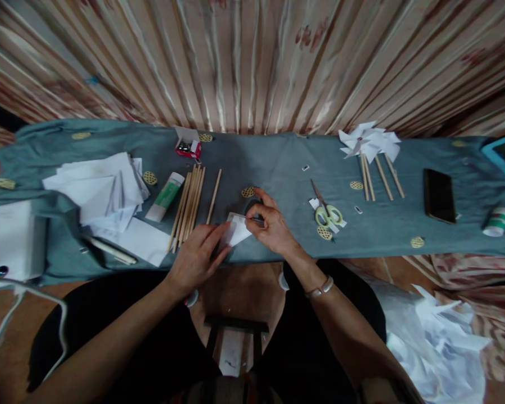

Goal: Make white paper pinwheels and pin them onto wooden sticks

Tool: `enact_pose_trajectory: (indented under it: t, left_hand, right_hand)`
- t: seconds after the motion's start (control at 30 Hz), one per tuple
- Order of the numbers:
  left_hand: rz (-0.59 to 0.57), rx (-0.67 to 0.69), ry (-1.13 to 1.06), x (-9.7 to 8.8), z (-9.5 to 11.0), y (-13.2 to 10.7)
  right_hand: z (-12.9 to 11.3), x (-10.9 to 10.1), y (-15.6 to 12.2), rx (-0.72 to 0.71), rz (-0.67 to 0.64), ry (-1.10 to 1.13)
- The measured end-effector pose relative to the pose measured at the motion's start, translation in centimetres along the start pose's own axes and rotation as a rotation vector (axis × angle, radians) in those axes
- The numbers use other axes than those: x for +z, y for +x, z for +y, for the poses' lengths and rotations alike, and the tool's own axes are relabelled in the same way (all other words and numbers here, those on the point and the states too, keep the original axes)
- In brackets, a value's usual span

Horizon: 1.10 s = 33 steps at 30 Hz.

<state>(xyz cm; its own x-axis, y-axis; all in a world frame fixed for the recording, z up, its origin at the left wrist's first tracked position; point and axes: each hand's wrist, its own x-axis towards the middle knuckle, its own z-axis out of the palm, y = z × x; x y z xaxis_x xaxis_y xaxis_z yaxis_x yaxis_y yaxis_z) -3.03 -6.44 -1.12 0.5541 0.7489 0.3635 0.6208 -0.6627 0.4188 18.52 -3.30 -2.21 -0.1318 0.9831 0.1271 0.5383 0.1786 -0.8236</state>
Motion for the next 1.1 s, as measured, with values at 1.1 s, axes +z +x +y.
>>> enact_pose_trajectory:
  t: [1.1]
  left_hand:
    - [-0.219, 0.192, 0.043, 2.5, 1.7, -2.0]
  right_hand:
    - [-0.6, 1.3, 0.0, 0.025, 0.069, -0.138]
